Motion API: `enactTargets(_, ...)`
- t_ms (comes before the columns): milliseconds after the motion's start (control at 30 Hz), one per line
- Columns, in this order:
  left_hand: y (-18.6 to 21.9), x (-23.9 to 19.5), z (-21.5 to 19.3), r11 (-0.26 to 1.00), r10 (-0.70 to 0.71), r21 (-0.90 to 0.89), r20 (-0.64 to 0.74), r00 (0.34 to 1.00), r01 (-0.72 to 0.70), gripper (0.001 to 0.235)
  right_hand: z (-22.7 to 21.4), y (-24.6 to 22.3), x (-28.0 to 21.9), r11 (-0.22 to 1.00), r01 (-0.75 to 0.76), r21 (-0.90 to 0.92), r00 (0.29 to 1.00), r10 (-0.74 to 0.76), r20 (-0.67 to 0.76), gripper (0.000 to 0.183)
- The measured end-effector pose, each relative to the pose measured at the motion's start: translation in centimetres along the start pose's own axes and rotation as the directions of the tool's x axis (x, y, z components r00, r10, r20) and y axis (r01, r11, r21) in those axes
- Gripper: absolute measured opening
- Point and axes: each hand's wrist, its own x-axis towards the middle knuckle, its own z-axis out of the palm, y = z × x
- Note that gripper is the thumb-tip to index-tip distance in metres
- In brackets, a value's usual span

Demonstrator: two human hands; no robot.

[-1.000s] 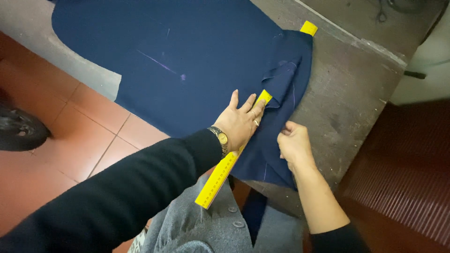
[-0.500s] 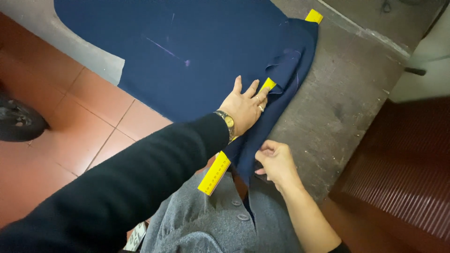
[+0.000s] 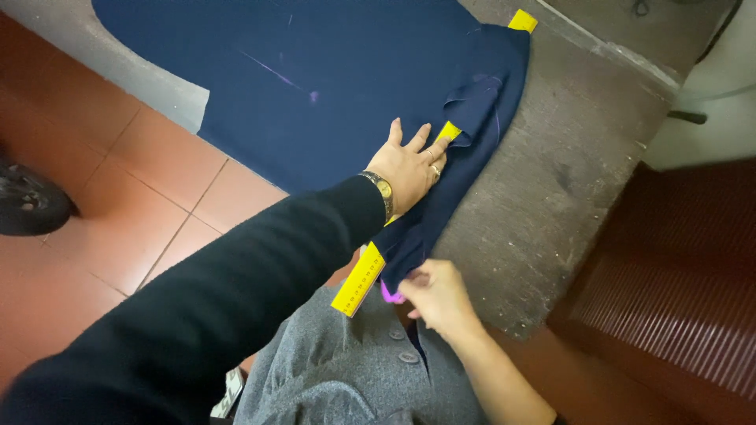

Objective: Measuring and marking fabric with chalk and a ruler, then cutting it with scissors.

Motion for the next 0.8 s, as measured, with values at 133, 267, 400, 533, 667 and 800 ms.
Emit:
enactTargets(133,-0.3,1.2,1.6,1.000,0.020,-0.006,-0.080,0.997,-0.021,0.050,-1.7,-0.7,-1.2,0.993,-0.028,-0.115,0.973,0.054,0.226,0.013)
enactTargets(267,-0.4,2.7,7.4,1.000,-0.004,0.017,-0.657,0.754,0.021,0.041,-7.8,-0.1,1.9,0.999,0.051,-0.005,0.972,-0.048,0.229,0.009)
enactTargets(400,0.8,-2.0,5.4,0.999,-0.026,0.015,-0.530,0.847,0.040,0.044,-14.0,-4.4,4.9,0.929,0.296,0.225,0.955,-0.291,-0.055,0.010)
enactTargets(533,4.7,-5.9,4.6,0.981,-0.148,-0.190,-0.604,0.783,0.039,0.024,-15.0,-10.4,6.0,0.894,0.340,0.291,0.938,-0.301,-0.172,0.014)
enactTargets(667,9.6,-7.4,5.4,0.904,-0.211,-0.421,-0.581,0.786,-0.069,0.026,-12.8,-15.1,6.1,0.935,0.339,0.103,0.941,-0.336,-0.048,0.023)
enactTargets(800,10.1,-7.1,4.2,0.812,-0.118,-0.584,-0.174,0.978,-0.006,0.038,-12.7,-16.5,9.8,0.901,0.430,0.053,0.901,-0.432,0.046,0.015)
